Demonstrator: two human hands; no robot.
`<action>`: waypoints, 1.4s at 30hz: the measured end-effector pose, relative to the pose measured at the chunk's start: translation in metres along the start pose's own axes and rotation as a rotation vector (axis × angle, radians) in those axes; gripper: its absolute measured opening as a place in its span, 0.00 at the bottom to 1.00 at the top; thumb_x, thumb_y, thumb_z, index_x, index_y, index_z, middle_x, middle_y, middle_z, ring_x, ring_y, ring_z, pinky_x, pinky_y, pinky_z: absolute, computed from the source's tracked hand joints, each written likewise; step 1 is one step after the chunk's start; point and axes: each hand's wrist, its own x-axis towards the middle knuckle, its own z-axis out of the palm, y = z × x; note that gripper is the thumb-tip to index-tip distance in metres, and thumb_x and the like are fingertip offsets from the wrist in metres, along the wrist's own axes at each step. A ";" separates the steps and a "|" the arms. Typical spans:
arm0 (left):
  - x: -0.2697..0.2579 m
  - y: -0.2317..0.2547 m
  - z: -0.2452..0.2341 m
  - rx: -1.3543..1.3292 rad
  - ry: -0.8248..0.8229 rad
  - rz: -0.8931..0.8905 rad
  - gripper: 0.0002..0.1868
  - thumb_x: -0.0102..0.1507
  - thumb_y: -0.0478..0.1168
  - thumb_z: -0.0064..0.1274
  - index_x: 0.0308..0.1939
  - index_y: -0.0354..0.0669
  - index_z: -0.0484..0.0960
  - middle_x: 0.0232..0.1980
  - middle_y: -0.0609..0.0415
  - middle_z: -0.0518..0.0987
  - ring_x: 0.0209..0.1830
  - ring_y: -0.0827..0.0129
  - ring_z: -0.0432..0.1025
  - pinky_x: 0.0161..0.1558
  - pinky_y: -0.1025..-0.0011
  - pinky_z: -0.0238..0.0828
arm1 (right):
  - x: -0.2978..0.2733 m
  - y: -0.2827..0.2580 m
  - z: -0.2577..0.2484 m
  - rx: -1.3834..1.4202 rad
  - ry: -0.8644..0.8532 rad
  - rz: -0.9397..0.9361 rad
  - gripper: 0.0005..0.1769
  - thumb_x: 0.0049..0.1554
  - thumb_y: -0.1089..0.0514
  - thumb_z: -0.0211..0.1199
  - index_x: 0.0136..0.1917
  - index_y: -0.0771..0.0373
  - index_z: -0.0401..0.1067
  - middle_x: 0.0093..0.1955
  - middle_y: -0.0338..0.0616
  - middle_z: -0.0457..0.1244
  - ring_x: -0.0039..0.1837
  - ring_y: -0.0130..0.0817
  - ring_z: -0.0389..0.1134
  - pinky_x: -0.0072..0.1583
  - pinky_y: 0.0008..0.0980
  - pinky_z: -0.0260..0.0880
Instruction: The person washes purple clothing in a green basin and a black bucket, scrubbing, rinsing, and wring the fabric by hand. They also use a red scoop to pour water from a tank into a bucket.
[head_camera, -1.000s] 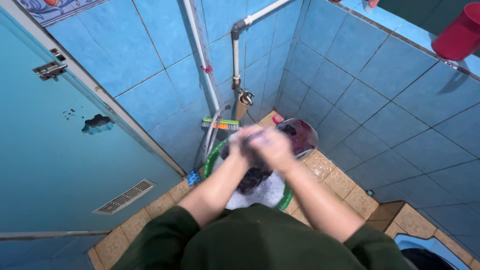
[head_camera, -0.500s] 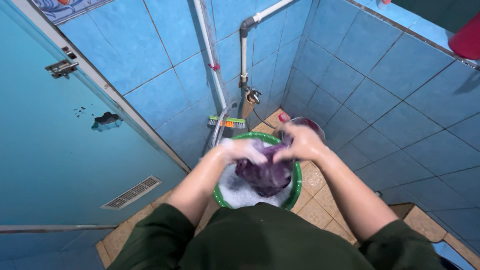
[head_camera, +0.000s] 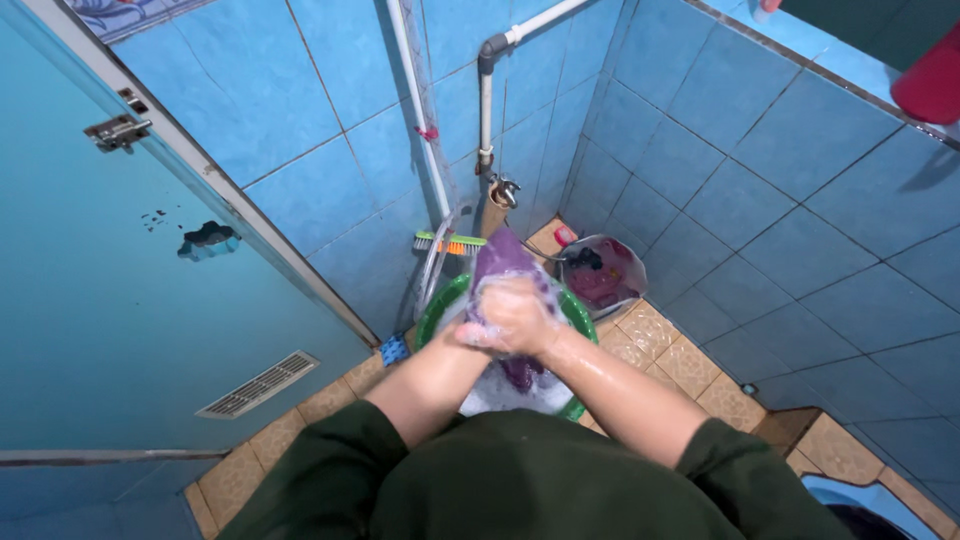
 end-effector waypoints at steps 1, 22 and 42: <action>0.008 -0.001 -0.005 0.025 0.003 0.001 0.35 0.60 0.67 0.44 0.51 0.39 0.80 0.49 0.44 0.83 0.48 0.53 0.78 0.55 0.53 0.72 | 0.003 0.010 0.012 -0.182 -0.126 0.007 0.18 0.53 0.39 0.68 0.34 0.54 0.81 0.37 0.45 0.69 0.43 0.40 0.72 0.49 0.39 0.72; -0.107 0.112 0.129 -0.073 -0.732 0.124 0.50 0.60 0.75 0.31 0.61 0.29 0.74 0.55 0.44 0.83 0.54 0.53 0.80 0.56 0.58 0.79 | -0.032 0.168 -0.095 1.067 -0.095 1.118 0.30 0.58 0.37 0.55 0.60 0.62 0.74 0.50 0.52 0.71 0.51 0.45 0.74 0.59 0.52 0.72; -0.016 0.039 0.049 0.214 -0.375 0.023 0.29 0.63 0.55 0.40 0.60 0.40 0.77 0.61 0.44 0.80 0.60 0.53 0.75 0.59 0.59 0.73 | -0.098 0.157 0.072 0.688 -0.309 0.642 0.35 0.53 0.66 0.67 0.73 0.60 0.64 0.71 0.46 0.62 0.71 0.37 0.62 0.71 0.38 0.63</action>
